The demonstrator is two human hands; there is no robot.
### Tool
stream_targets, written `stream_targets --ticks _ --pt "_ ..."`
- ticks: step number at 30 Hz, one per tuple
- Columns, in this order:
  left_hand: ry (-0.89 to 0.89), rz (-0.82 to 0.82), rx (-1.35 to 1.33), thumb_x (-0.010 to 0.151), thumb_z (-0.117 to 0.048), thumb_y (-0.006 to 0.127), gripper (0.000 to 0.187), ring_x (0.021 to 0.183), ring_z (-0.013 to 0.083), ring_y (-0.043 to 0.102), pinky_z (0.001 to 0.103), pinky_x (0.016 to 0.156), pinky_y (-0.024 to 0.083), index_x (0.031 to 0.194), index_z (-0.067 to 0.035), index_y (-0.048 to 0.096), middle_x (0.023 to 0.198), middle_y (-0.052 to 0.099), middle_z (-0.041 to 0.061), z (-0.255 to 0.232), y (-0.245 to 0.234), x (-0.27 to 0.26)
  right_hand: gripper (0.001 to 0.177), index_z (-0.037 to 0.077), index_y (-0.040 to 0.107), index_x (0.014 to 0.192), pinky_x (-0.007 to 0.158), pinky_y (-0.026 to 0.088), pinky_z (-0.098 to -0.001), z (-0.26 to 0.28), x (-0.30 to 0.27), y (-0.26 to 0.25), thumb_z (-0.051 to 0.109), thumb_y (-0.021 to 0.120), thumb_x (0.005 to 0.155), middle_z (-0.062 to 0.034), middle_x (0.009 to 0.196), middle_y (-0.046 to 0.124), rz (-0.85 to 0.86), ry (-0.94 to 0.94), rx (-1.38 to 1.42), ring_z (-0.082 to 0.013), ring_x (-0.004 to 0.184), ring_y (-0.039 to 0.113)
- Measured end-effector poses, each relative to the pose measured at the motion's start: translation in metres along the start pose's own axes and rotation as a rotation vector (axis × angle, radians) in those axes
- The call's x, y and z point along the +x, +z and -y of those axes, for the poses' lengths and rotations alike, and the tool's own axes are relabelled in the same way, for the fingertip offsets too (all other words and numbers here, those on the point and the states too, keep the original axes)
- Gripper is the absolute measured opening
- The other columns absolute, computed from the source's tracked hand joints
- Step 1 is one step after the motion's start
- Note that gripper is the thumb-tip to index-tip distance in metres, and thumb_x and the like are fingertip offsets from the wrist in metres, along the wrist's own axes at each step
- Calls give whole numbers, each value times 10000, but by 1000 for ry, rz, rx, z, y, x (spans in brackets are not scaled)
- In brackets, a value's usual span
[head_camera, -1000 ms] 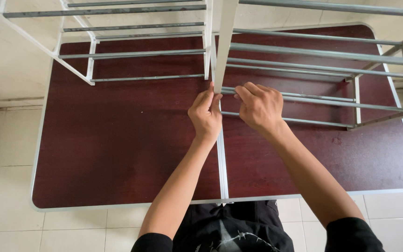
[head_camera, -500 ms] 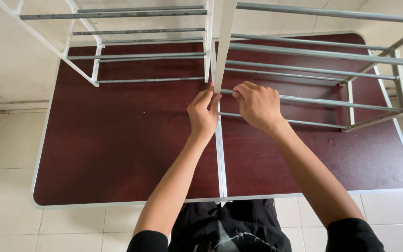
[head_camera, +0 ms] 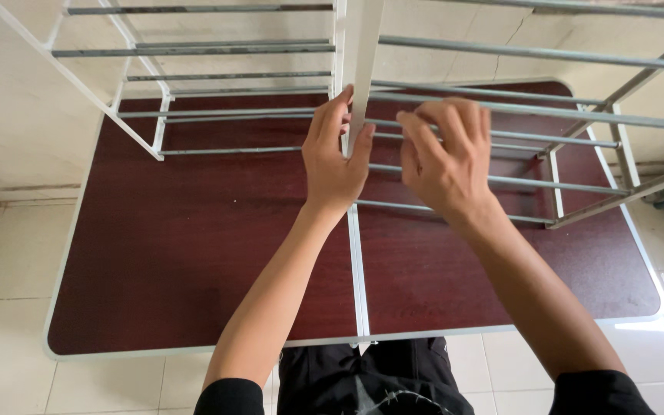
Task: The person assembles a white metal drying rack by inserting horizontal bars into vertical supports and securing them by hand. The rack is built on a maroon table in a tiled room.
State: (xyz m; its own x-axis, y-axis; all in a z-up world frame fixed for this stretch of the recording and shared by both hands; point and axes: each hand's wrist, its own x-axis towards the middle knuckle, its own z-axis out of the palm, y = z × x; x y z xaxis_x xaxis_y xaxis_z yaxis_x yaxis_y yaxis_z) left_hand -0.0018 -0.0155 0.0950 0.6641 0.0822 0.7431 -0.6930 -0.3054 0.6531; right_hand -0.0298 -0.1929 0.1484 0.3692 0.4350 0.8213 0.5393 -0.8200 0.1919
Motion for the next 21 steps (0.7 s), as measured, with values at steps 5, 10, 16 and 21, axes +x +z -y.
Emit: stream_targets --ticks 5,10,16,21 --pt "24 12 36 1021 -107 691 495 1003 201 706 312 828 600 1478 -38 514 1218 667 122 -8 1 20 239 76 703 1188 897 440 -437 -4 20 -9 108 782 964 -78 1125 635 40 27 -52 -249 1058 570" --pt "76 -5 -2 1015 -42 688 509 956 197 716 297 772 597 1491 -38 509 1092 696 121 -4 3 22 169 66 713 1143 809 437 -376 -9 27 -6 144 781 1010 -44 1022 661 28 33 -22 -212 920 605" --pt "136 -36 53 986 -4 718 576 776 188 633 326 701 541 1514 -36 489 892 661 87 1 6 20 42 96 738 973 659 407 -334 -10 33 2 104 778 967 30 801 610 -26 17 -101 -151 735 583" --pt "177 -92 102 988 0 708 580 780 202 625 329 709 530 1521 -38 484 880 639 81 2 9 19 92 114 698 876 565 382 -325 -12 38 3 79 767 926 29 738 583 -17 14 -97 -144 633 547"
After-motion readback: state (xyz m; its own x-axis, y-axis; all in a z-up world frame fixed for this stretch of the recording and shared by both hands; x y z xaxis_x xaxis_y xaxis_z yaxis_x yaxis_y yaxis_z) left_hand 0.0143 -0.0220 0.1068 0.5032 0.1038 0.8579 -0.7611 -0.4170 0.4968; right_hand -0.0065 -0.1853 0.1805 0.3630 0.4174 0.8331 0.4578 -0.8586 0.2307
